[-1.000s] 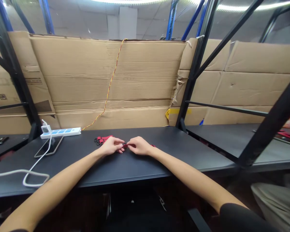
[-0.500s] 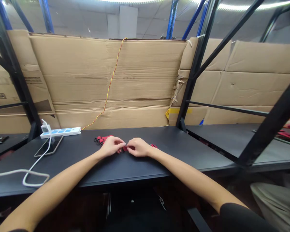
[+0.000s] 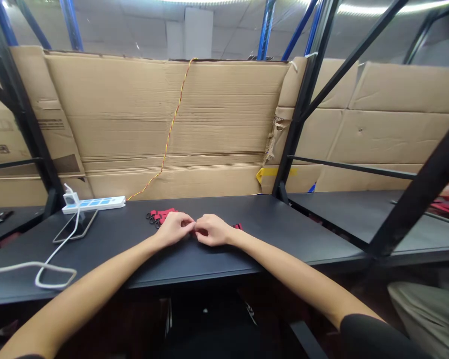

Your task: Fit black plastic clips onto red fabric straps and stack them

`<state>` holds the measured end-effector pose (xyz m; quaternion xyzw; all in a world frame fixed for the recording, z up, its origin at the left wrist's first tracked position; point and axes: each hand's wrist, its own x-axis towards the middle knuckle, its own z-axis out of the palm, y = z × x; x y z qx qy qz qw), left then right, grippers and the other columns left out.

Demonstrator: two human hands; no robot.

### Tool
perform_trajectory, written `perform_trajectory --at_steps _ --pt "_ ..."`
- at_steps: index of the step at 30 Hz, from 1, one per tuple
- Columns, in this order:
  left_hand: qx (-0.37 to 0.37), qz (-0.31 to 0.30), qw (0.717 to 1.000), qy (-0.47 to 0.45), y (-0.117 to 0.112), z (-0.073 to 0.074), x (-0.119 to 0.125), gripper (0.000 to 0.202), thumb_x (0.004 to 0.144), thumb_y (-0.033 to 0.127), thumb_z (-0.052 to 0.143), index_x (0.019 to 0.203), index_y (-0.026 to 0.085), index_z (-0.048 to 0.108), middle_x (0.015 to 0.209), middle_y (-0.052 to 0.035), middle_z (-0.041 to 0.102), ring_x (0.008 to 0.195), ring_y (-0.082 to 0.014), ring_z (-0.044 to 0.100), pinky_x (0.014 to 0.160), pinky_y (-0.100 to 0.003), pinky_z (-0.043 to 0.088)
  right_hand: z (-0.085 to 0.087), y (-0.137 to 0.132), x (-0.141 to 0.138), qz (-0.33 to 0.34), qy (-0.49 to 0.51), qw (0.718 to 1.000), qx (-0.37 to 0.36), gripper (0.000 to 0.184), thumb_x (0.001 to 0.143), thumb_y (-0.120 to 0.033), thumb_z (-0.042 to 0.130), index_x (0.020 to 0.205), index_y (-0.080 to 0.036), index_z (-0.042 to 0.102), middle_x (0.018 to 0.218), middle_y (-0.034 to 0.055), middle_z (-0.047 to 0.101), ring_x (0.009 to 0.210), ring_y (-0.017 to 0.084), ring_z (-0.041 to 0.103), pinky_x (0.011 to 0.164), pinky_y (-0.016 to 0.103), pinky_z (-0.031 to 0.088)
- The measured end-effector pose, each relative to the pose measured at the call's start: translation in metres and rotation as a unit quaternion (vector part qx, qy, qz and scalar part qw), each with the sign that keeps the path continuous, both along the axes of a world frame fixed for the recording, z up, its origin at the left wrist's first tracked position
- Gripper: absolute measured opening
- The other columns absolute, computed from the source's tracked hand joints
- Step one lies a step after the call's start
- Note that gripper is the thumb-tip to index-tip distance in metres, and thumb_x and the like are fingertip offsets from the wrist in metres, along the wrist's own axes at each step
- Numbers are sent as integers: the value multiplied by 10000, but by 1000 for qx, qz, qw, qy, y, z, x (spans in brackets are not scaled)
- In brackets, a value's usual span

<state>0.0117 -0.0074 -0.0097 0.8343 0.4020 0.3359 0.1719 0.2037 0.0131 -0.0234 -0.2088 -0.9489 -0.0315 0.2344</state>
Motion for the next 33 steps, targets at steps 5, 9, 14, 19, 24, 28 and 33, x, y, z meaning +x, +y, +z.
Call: perform_trajectory --at_steps 5,9,14,19,24,28,33 --pt "-121 -48 990 -62 5 -1 -3 345 853 400 490 898 122 690 683 -50 662 578 -138 592 555 -233 473 3 4 3 -28 59 995 -77 170 806 -169 501 725 -161 649 688 27 655 590 124 526 605 234 380" --pt "-124 -55 989 -54 8 -2 -3 357 783 311 574 1081 127 646 755 -59 691 636 -151 617 604 -248 485 2 11 7 -33 98 983 -151 176 841 -235 529 803 -158 683 738 33 683 632 134 575 630 237 423" --pt "-37 70 997 -8 9 3 -5 253 728 194 534 924 152 690 692 -24 674 606 -146 595 617 -241 457 4 18 12 -52 103 985 -127 213 868 -319 544 926 -172 688 847 47 691 754 155 602 723 271 446" --pt "-10 138 990 10 12 7 -11 238 749 227 492 758 161 721 651 -36 679 628 -171 606 623 -244 451 11 30 30 -133 75 978 -145 294 870 -407 535 921 -166 695 851 63 686 758 168 598 701 278 436" --pt "-47 147 988 -29 15 5 -13 250 732 241 519 810 155 740 681 -41 701 568 -160 607 597 -242 460 15 44 57 -146 13 951 -273 425 759 -571 608 844 -163 690 739 35 659 638 141 563 573 240 403" --pt "-94 150 983 -48 18 2 -14 233 716 227 555 843 143 730 555 -16 645 517 -146 592 559 -235 458 18 53 73 -125 -51 930 -341 547 527 -560 785 890 -169 664 719 -7 606 593 110 509 525 217 381" --pt "-188 118 963 -155 19 2 -12 224 687 223 651 880 119 698 672 -43 657 534 -115 572 478 -208 450 20 53 78 -110 -99 915 -376 565 468 -529 819 864 -165 649 689 -18 593 592 111 505 537 225 384"
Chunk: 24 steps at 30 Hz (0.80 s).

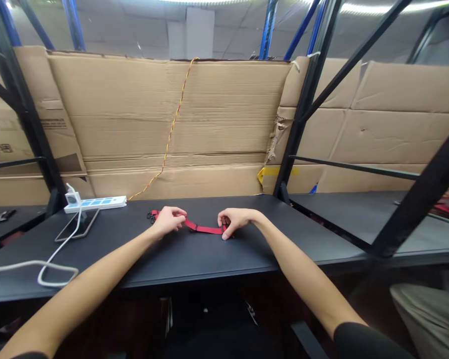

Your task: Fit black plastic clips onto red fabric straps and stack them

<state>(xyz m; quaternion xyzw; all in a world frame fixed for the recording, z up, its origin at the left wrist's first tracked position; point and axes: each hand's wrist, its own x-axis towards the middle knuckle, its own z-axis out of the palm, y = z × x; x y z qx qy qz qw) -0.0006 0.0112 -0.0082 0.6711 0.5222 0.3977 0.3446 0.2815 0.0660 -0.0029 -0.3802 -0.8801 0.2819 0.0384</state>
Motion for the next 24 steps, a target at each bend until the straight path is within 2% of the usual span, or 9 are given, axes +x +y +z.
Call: perform_trajectory --at_steps 4,8,11,14,17,19,22,24 --pt "-76 -86 988 -102 -6 5 2 303 666 280 747 901 103 672 742 -57 651 608 -116 598 574 -251 528 -1 -3 -8 9 83 997 4 476 585 -489 774 891 -151 637 691 -20 587 609 109 506 568 227 396" --pt "-99 -193 971 -101 -15 7 5 423 595 322 814 934 116 667 749 -37 643 721 -174 650 696 -346 573 -3 -5 -19 8 145 988 51 410 673 -456 721 930 -143 659 713 -9 598 620 107 490 574 227 386" --pt "-100 -239 962 -83 -16 2 7 432 569 330 823 918 124 672 750 -30 648 751 -187 657 722 -346 573 -4 -8 -24 11 165 985 58 394 687 -438 716 936 -135 677 754 12 623 646 115 501 597 234 394" --pt "-72 -224 970 -57 -11 -3 7 364 658 434 746 804 111 662 719 -47 648 705 -176 644 665 -316 570 -2 -11 -25 23 153 987 45 476 631 -418 769 1018 -157 674 842 20 631 688 116 508 631 234 404" --pt "-14 -151 988 -32 -5 -5 6 401 719 520 657 721 120 628 644 -22 599 621 -144 594 558 -268 536 0 -12 -20 30 146 989 2 601 578 -379 810 1120 -189 635 983 32 619 701 103 503 649 233 419" --pt "17 -111 993 -35 -1 -5 5 415 720 542 638 701 128 613 647 -15 588 633 -139 577 555 -255 517 1 -12 -17 27 165 986 -22 614 584 -353 808 1145 -192 618 1023 41 613 726 105 510 668 237 430" --pt "35 -89 994 -61 1 -5 4 401 719 537 627 693 137 605 700 -19 616 683 -145 579 619 -262 503 3 -11 -14 39 180 982 -37 599 587 -325 806 1140 -185 621 990 41 624 774 123 526 697 246 435" --pt "42 -79 993 -72 1 -5 4 381 719 522 628 701 142 604 706 -16 624 682 -143 576 634 -260 484 2 -11 -14 44 156 986 -46 613 563 -313 817 1132 -182 631 891 21 630 727 122 521 659 243 428"
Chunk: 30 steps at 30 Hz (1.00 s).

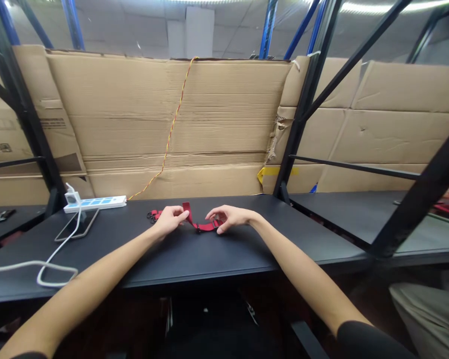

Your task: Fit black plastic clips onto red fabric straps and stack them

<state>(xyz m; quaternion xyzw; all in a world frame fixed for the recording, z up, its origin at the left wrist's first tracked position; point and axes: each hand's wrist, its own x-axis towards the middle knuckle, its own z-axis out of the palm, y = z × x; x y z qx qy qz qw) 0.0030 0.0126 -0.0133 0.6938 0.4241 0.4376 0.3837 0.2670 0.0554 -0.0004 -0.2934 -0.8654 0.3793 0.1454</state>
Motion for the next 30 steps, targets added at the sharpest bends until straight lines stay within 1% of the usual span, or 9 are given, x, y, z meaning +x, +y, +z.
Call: perform_trajectory --at_steps 2,4,8,11,14,18,23,27,30 --pt "4 6 1000 -11 0 0 1 364 712 506 640 739 144 611 718 -15 632 673 -141 575 628 -254 467 -2 1 -2 -11 -17 1000 -1 590 551 -307 818 1099 -168 649 763 -7 609 654 114 499 606 238 410" --pt "0 -1 1000 -24 -2 1 2 369 713 504 643 780 142 620 728 -18 639 666 -141 578 622 -252 459 -4 2 -5 -36 7 999 6 527 567 -313 803 1049 -152 667 702 -19 591 619 109 485 588 239 402" --pt "-17 -30 999 -25 -6 2 5 403 739 524 622 800 126 646 710 -30 654 640 -150 587 611 -261 460 -10 1 -16 -59 102 993 -7 465 587 -341 792 992 -140 684 784 13 642 681 125 534 656 258 427" --pt "-13 -42 999 -9 -8 1 8 405 729 498 653 865 118 680 797 -61 697 700 -169 615 657 -272 471 -11 -4 -23 -52 132 989 -42 487 572 -349 807 998 -142 693 832 30 666 738 140 564 710 272 437" --pt "-10 -46 999 -2 -8 0 8 406 729 489 662 888 116 695 851 -80 714 745 -186 631 693 -286 481 -10 -9 -25 -36 85 994 -55 507 557 -364 820 1004 -151 708 796 17 660 714 134 553 691 267 428" --pt "-3 -36 999 -4 -6 -1 6 410 727 505 658 858 119 698 826 -78 713 728 -184 627 671 -284 483 -6 -11 -24 -28 30 999 -26 504 563 -403 812 993 -156 722 677 -18 604 631 115 503 613 251 390" --pt "-5 -35 999 -2 -6 0 5 428 715 514 660 866 116 701 826 -77 710 721 -184 623 664 -282 479 -4 -12 -21 -41 41 997 -58 462 586 -424 791 958 -155 734 756 15 658 661 130 533 646 269 423" --pt "-9 -41 999 23 -9 2 7 398 735 490 642 864 120 712 794 -66 705 695 -173 609 651 -273 462 -3 -16 -24 -50 110 986 -112 425 626 -388 776 974 -154 715 838 35 671 708 134 555 679 278 451" --pt "-9 -59 997 41 -13 4 9 364 739 474 639 809 125 715 732 -47 687 654 -157 589 626 -259 446 -7 -19 -31 -55 189 969 -147 441 589 -306 809 988 -159 695 847 22 663 739 130 572 717 275 464"
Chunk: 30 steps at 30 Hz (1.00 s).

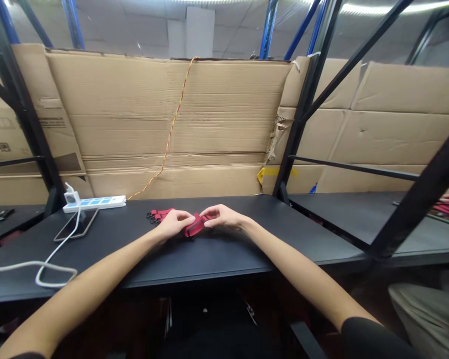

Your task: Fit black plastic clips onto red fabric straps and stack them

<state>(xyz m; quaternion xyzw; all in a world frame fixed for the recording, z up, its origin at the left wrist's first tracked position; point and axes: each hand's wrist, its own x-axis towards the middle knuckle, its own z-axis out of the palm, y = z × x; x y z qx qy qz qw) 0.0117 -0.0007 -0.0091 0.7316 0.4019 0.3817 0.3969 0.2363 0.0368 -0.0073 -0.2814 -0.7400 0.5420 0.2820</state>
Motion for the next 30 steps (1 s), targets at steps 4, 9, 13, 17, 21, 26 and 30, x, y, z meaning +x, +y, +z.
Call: perform_trajectory --at_steps 4,9,13,17,21,26,30 --pt "-7 -3 1000 3 -3 1 1 361 740 478 634 758 123 699 660 -28 650 597 -136 552 594 -245 428 -10 1 -13 -13 96 995 -34 456 538 -221 837 963 -169 677 852 8 665 767 129 606 760 276 481" --pt "-10 -2 1000 -11 -1 0 0 367 752 486 622 766 125 689 667 -19 639 602 -124 533 597 -237 416 -19 3 -22 -34 172 982 -66 471 541 -206 843 969 -169 651 854 17 686 758 127 637 774 274 494" --pt "-10 9 1000 -23 -2 1 1 365 746 486 623 753 127 682 635 -5 600 579 -114 491 567 -233 385 -20 3 -23 -53 178 982 -34 441 638 -304 800 1020 -162 631 904 41 684 785 132 643 804 295 498" --pt "-21 8 999 -31 -5 4 2 364 737 489 622 671 132 647 568 13 541 537 -106 450 533 -234 358 -20 2 -23 -31 107 992 65 552 693 -350 759 1174 -174 554 946 59 677 852 162 648 828 335 499" --pt "-11 37 999 9 -3 3 1 354 749 463 601 619 134 622 518 27 484 499 -95 402 495 -225 306 -17 -4 -25 -31 52 983 175 617 676 -320 770 1217 -176 510 1007 74 669 917 186 644 865 359 492" --pt "29 55 996 67 0 1 -1 351 748 447 575 601 134 633 515 18 502 494 -100 404 483 -226 285 -14 -14 -28 -68 -4 948 310 557 699 -308 744 1203 -186 540 1022 79 688 938 208 649 890 370 479" --pt "52 46 993 92 0 1 0 350 752 425 557 573 130 618 506 13 505 482 -97 396 470 -224 273 -14 -16 -29 -88 -42 919 382 516 725 -297 715 1205 -190 559 1007 71 697 929 208 654 883 353 473"
